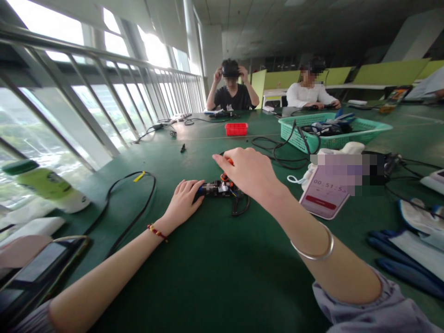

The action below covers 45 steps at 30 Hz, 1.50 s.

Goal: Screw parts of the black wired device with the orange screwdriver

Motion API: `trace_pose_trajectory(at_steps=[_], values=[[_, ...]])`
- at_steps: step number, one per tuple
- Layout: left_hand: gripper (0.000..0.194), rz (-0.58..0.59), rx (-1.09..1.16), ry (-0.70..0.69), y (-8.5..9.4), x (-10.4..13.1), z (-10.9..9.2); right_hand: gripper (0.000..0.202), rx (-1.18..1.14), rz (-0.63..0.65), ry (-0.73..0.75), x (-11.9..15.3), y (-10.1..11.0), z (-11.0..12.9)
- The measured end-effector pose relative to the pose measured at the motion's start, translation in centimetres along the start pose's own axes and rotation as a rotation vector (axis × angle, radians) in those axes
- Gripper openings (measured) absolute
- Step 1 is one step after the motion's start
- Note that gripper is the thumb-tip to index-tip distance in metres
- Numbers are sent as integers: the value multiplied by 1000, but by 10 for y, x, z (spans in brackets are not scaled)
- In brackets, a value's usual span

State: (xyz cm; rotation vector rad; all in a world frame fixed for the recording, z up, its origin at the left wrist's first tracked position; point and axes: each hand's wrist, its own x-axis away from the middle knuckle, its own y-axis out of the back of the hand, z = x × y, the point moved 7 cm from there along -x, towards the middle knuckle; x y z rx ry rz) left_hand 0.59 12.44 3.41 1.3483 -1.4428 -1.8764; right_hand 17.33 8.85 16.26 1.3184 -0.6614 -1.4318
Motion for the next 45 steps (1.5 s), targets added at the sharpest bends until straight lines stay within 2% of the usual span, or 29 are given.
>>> trace_pose_trajectory(at_steps=[2, 5, 7, 10, 13, 15, 18, 20, 23, 26, 29, 32, 34, 37, 40, 45], values=[[40, -3, 2, -1, 0, 0, 0, 28, -14, -8, 21, -1, 0, 1], [40, -6, -2, -3, -1, 0, 1, 37, -36, -13, 27, 0, 1, 2], [40, -9, -1, -7, -1, 0, 1, 32, -27, 6, 15, 1, 1, 2], [39, -18, 9, -12, 0, 0, 1, 40, -5, 33, 14, 1, 0, 1], [40, -19, 8, -9, 0, 0, 1, 28, 5, 18, 35, 2, 0, 2], [40, -12, 0, -5, 0, 0, 1, 36, 27, 15, 34, 2, 0, 2], [41, -4, -9, 0, -1, 0, 1, 33, 64, 50, 10, 3, -1, 1], [41, -5, -13, 1, -1, 0, 1, 40, 66, 68, 1, 3, -2, 0], [41, -6, -15, -4, -2, 0, 1, 29, 63, 23, 9, 2, 0, -1], [41, -15, -1, -11, -2, -1, 1, 38, 31, 3, 53, 1, 2, 1], [40, -32, 3, -14, -1, -2, 2, 23, 22, 35, 56, 2, 1, 2], [40, -19, 1, -7, -1, -1, 1, 35, 71, 37, 27, 3, 1, 1], [41, -10, 2, -2, -1, 0, 1, 28, 77, 15, 44, 3, 2, 2], [41, 1, -9, 5, -1, 1, 1, 42, 55, -28, 67, 3, 2, 4], [41, 9, -17, 8, -2, 1, 1, 33, 68, -8, 33, 3, 1, 1], [41, -4, -1, -1, -3, 1, 1, 32, 74, -9, 42, 4, 1, 2]])
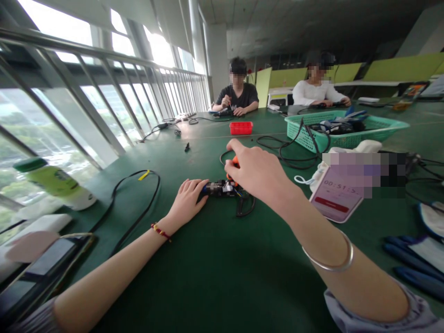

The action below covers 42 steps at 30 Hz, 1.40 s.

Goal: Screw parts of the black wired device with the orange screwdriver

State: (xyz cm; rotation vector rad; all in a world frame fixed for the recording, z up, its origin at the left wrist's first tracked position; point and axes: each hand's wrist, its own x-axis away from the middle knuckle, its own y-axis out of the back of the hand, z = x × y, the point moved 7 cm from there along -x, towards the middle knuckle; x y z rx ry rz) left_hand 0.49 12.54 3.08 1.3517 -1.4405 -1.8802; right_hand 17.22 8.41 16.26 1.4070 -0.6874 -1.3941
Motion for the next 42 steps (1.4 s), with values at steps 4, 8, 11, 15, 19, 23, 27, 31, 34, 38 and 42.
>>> trace_pose_trajectory(at_steps=[4, 8, 11, 15, 19, 23, 27, 31, 34, 38, 42], values=[[41, -8, 19, -5, 0, 0, 0, 43, -25, -10, -2, 1, 0, 1], [41, -7, 12, 0, 2, 0, -1, 36, 22, 32, -18, 1, -4, -1], [41, -2, 2, 1, 2, 0, -2, 40, -20, 15, 13, 1, -4, 2], [43, 13, -11, 7, 1, -1, -1, 55, -34, 5, 17, 2, -2, 5], [42, 7, -10, 3, 0, -1, 0, 36, 33, 81, 23, 4, -4, 7], [41, -3, -11, -5, -1, -1, 0, 55, -25, 35, 87, 4, -2, 11], [41, -8, -17, -10, -1, 0, 0, 56, 12, 23, 95, 4, 0, 13], [41, -11, -11, -11, 0, -1, -1, 37, 59, 48, 52, 3, 0, 9], [42, -5, -18, -10, -1, -1, 0, 49, 10, 19, 79, 2, -1, 9], [42, -6, -21, -12, -3, 0, 1, 55, 10, 27, 90, 1, -4, 7], [41, -11, -21, -16, -2, 0, 0, 41, 41, 28, 18, 0, -5, 0]])
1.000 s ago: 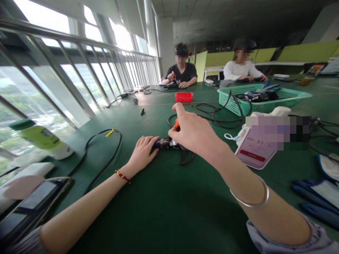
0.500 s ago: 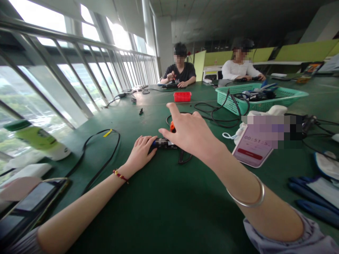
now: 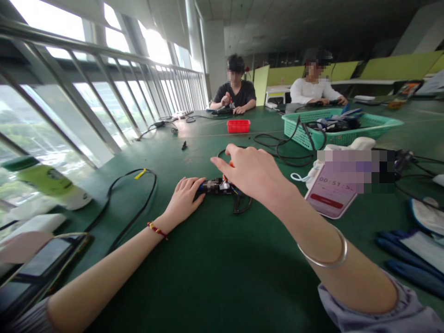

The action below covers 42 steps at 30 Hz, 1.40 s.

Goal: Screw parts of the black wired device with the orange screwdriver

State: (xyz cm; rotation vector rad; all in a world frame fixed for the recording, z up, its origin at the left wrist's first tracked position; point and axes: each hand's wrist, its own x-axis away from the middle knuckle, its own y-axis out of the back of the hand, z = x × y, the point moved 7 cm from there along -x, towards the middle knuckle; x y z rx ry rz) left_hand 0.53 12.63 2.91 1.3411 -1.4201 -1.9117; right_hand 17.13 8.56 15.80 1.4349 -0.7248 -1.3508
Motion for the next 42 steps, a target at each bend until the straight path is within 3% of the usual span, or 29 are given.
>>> trace_pose_trajectory(at_steps=[3, 7, 10, 15, 20, 26, 31, 38, 42], values=[[41, 8, -3, 4, 1, 0, 0, 35, -21, -45, 3, -1, 2, 0], [41, 11, -5, 4, 1, 0, 0, 50, -71, -107, 62, -2, 5, 4], [41, 2, 0, 2, 1, -1, 0, 35, -43, -95, 23, -2, 4, 1], [41, 5, 17, 5, 2, -1, -1, 29, -63, -76, -6, -4, 1, -3], [41, 10, 5, 7, 2, -1, -1, 61, -131, -105, 36, -6, -1, -1], [41, 1, 4, 3, 0, 0, 0, 35, -82, -132, -28, -6, 1, -3], [41, -2, 13, 6, 0, 0, 0, 61, -151, -152, -10, -6, 1, 0], [42, -3, 28, 6, 1, 0, 0, 34, -161, -127, -33, -8, -6, 0], [42, -2, 24, 10, 1, 0, 0, 55, -197, -177, -1, -9, -5, 3]])
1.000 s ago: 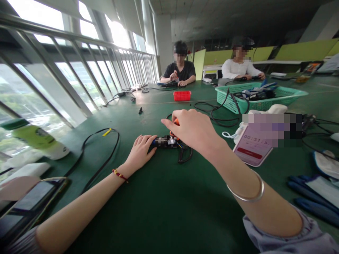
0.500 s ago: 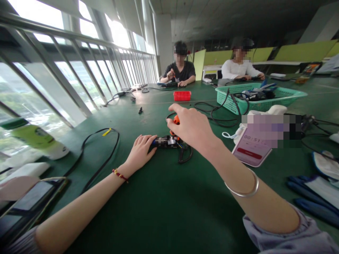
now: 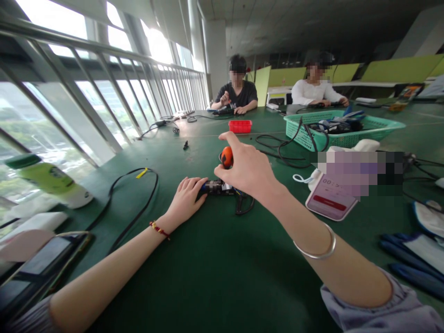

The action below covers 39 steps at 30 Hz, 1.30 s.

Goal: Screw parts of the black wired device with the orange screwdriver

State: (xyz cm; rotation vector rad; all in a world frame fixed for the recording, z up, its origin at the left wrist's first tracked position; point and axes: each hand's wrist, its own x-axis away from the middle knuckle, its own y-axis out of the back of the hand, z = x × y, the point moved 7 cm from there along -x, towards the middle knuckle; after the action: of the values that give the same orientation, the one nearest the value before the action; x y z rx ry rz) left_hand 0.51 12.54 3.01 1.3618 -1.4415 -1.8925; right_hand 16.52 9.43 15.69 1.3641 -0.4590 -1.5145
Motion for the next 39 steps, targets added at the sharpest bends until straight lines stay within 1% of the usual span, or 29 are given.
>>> trace_pose_trajectory(at_steps=[1, 4, 6, 8, 9, 12, 13, 16, 19, 21, 23, 24, 25, 28, 31, 35, 37, 39], values=[[42, -3, 3, 0, 0, 0, 0, 54, 12, -12, -6, 0, 0, 0], [41, -16, 13, -3, 2, 0, 0, 39, 34, -29, -61, 1, 0, -2], [41, -16, 12, -4, 2, 0, 0, 34, -9, -22, -85, 3, -2, -3], [41, -7, 2, -3, 2, 1, 0, 26, -65, -36, -75, 5, -3, -4], [41, -3, -4, -1, 2, 1, 0, 29, -87, -53, -67, 7, -2, -4], [41, 1, -17, -3, 2, 0, -1, 50, -140, -100, -55, 9, -2, -5], [42, 0, -18, -4, 2, 0, -1, 50, -145, -117, -60, 9, -2, -6], [41, 1, -9, -7, 2, 0, -1, 34, -139, -163, -83, 10, -4, -8], [41, 1, 10, -5, 1, 0, 0, 26, -204, -188, -54, 10, -7, -6], [41, 0, 11, -7, 1, 0, 0, 37, -251, -209, -21, 10, -8, -6], [41, -1, 7, -8, 1, 0, 0, 50, -261, -233, -18, 10, -8, -7], [41, -1, 7, -7, 1, 0, 0, 53, -250, -238, -25, 9, -8, -8], [41, -2, 9, -4, 1, 0, 0, 52, -229, -241, -40, 9, -7, -9], [41, -2, 13, 0, 2, 0, 0, 36, -176, -225, -87, 10, -7, -12], [41, 5, 0, 2, 2, 0, 0, 25, -224, -206, -94, 9, -9, -13], [40, 3, 0, -2, 1, 0, 0, 43, -326, -212, -31, 7, -11, -12], [40, -2, 7, -2, 2, 0, 0, 45, -328, -217, -26, 7, -11, -13], [40, -4, 9, 2, 2, 0, 0, 43, -308, -210, -44, 7, -11, -13]])
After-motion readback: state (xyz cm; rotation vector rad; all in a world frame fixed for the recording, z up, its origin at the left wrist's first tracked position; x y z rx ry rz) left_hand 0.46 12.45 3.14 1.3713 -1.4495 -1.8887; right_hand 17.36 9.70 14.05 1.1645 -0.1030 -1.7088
